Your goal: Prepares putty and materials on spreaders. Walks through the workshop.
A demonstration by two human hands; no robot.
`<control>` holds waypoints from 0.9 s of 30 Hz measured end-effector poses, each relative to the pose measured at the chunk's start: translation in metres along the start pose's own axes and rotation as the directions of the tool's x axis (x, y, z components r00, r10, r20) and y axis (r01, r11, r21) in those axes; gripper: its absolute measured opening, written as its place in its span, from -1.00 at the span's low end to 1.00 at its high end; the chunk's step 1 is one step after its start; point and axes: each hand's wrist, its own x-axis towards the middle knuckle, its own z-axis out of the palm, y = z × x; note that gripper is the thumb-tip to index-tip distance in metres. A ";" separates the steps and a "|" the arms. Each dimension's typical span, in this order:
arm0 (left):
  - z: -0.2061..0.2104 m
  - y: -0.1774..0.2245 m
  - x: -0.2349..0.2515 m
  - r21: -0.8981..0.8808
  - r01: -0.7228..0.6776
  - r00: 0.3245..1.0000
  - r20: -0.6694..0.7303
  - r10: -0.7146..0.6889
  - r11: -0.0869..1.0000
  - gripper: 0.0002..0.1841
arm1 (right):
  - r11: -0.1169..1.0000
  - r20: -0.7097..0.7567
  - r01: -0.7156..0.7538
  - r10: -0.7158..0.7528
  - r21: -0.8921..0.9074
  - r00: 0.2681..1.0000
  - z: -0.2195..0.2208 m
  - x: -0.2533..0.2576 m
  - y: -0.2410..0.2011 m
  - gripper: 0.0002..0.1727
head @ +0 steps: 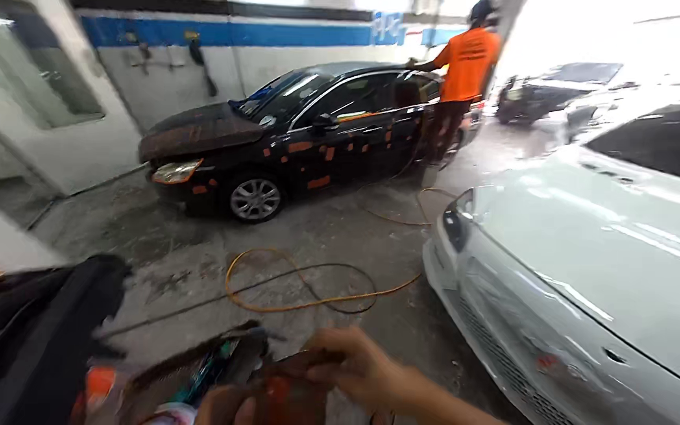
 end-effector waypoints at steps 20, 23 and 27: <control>-0.016 -0.029 -0.143 -0.845 0.192 0.493 -0.356 -0.794 0.498 -0.72 | 0.500 0.486 -0.799 0.635 0.334 0.600 0.199 0.026 0.084 -0.66; -0.039 -0.028 -0.166 -0.755 0.168 0.358 -0.553 -0.752 0.634 -0.73 | 0.598 0.492 -0.786 0.643 0.157 0.587 0.238 0.055 0.113 -0.54; -0.062 -0.020 -0.201 -0.634 0.159 0.221 -0.724 -0.653 0.757 -0.74 | 0.771 0.359 -0.533 0.636 -0.350 0.684 0.277 0.079 0.174 -0.30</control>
